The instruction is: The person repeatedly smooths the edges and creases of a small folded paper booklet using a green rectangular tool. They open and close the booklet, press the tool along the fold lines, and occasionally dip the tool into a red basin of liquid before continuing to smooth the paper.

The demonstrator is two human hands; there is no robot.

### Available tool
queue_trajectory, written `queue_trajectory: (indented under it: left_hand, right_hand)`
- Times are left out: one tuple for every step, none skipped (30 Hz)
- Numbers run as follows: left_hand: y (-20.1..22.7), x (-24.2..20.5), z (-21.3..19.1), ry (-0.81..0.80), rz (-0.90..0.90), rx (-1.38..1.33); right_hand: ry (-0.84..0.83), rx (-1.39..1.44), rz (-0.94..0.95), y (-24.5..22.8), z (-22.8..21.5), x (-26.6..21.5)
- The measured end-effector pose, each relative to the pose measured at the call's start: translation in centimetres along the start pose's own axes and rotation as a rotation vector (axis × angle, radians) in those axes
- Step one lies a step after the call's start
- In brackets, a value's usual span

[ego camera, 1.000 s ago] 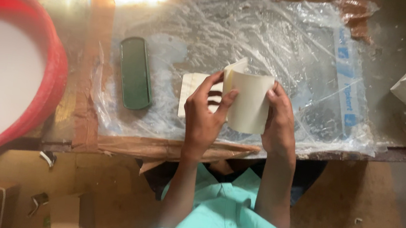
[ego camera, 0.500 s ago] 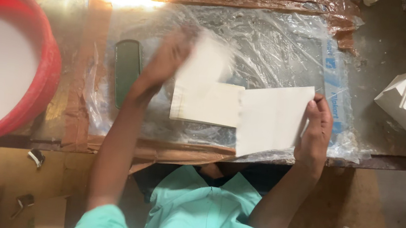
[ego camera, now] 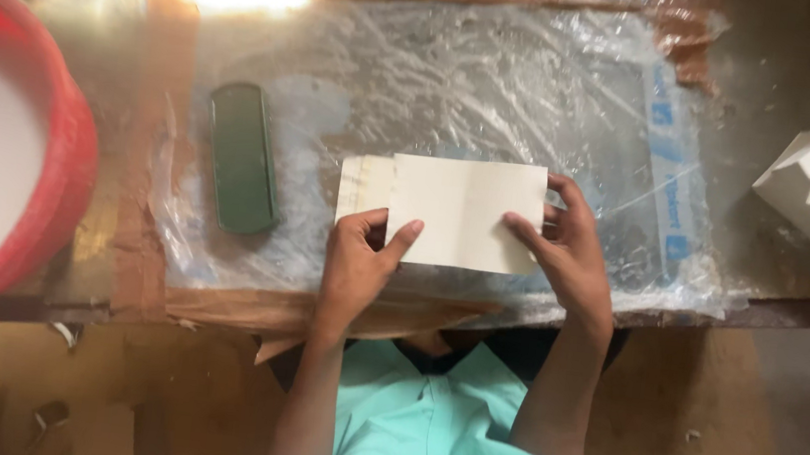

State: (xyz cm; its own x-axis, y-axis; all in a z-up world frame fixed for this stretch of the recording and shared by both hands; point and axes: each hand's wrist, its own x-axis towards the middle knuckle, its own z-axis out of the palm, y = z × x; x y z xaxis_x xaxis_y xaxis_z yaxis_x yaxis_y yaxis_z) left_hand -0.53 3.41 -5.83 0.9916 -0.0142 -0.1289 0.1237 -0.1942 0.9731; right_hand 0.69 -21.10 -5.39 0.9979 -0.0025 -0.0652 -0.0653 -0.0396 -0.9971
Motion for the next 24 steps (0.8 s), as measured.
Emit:
queue_trajectory:
  left_hand:
    - [0.0, -0.3, -0.2, 0.06, -0.006, 0.165]
    - [0.0, -0.4, -0.4, 0.121, -0.013, 0.331]
    - [0.0, -0.4, -0.6, 0.179, -0.02, 0.499]
    - [-0.2, -0.8, -0.8, 0.197, -0.044, 0.5]
    - [-0.4, -1.1, -1.0, 0.214, -0.068, 0.502]
    - [-0.5, -0.9, -1.1, 0.24, -0.077, 0.506]
    - [-0.6, -0.8, -1.2, 0.259, -0.062, 0.522]
    - [-0.7, -0.8, -1.2, 0.27, -0.046, 0.539]
    - [-0.9, -1.0, -1.1, 0.282, -0.029, 0.556]
    - [-1.0, -0.7, -1.1, 0.289, -0.042, 0.583]
    - [-1.1, -0.5, -1.2, 0.297, -0.056, 0.609]
    - [-1.3, -0.4, -1.1, 0.301, -0.071, 0.632]
    - [-1.6, -0.2, -1.1, 0.301, -0.085, 0.639]
    - [-1.9, 0.0, -1.2, 0.305, -0.098, 0.648]
    - [-2.2, 0.4, -1.3, 0.308, -0.112, 0.657]
    - [-2.6, 0.6, -1.3, 0.329, -0.091, 0.672]
    - [-2.9, 0.8, -1.3, 0.35, -0.07, 0.688]
    - [-3.2, 1.1, -1.3, 0.369, -0.051, 0.706]
    - [-3.4, 1.3, -1.2, 0.382, -0.054, 0.75]
    - [-3.5, 1.2, -1.2, 0.391, -0.063, 0.796]
    - [-3.5, 1.0, -1.2, 0.4, -0.071, 0.841]
    - [-3.3, 1.1, -1.4, 0.438, -0.019, 0.815]
    - [-3.0, 1.2, -1.8, 0.477, 0.032, 0.787]
    - [-2.9, 1.3, -2.2, 0.508, 0.083, 0.756]
  right_hand:
    - [0.014, -0.061, -0.004, -0.1, 0.6, -0.1]
    - [0.021, -0.122, -0.008, -0.2, 1.2, 0.0]
    - [0.027, -0.183, -0.013, -0.3, 1.8, 0.1]
    - [0.057, -0.261, 0.002, -0.2, 2.5, -0.2]
    - [0.085, -0.341, 0.016, -0.1, 3.0, -0.6]
    - [0.115, -0.416, 0.012, 0.0, 3.6, -0.4]
    - [0.11, -0.426, -0.011, 0.1, 4.0, -0.2]
    - [0.113, -0.436, -0.032, 0.3, 4.2, -0.3]
    - [0.115, -0.446, -0.052, 0.5, 4.4, -0.4]
    - [0.124, -0.464, -0.055, 0.6, 4.5, -0.2]
    - [0.134, -0.482, -0.059, 0.7, 4.6, 0.1]
    - [0.146, -0.504, -0.06, 0.9, 4.6, 0.2]
    - [0.152, -0.523, -0.064, 1.0, 4.6, 0.4]
    - [0.156, -0.539, -0.072, 1.1, 4.9, 0.6]
    - [0.16, -0.556, -0.079, 1.2, 5.2, 0.9]
    - [0.163, -0.537, -0.084, 1.3, 5.4, 1.0]
    - [0.166, -0.519, -0.089, 1.3, 5.6, 1.2]
    - [0.17, -0.499, -0.091, 1.3, 5.8, 1.2]
    - [0.188, -0.554, -0.106, 1.3, 6.0, 1.3]
    - [0.204, -0.61, -0.115, 1.3, 6.2, 1.2]
    - [0.22, -0.666, -0.124, 1.3, 6.4, 0.9]
    - [0.248, -0.714, -0.111, 1.2, 6.5, 1.1]
    - [0.275, -0.762, -0.098, 1.2, 6.6, 1.3]
    - [0.306, -0.814, -0.08, 1.3, 6.6, 1.4]
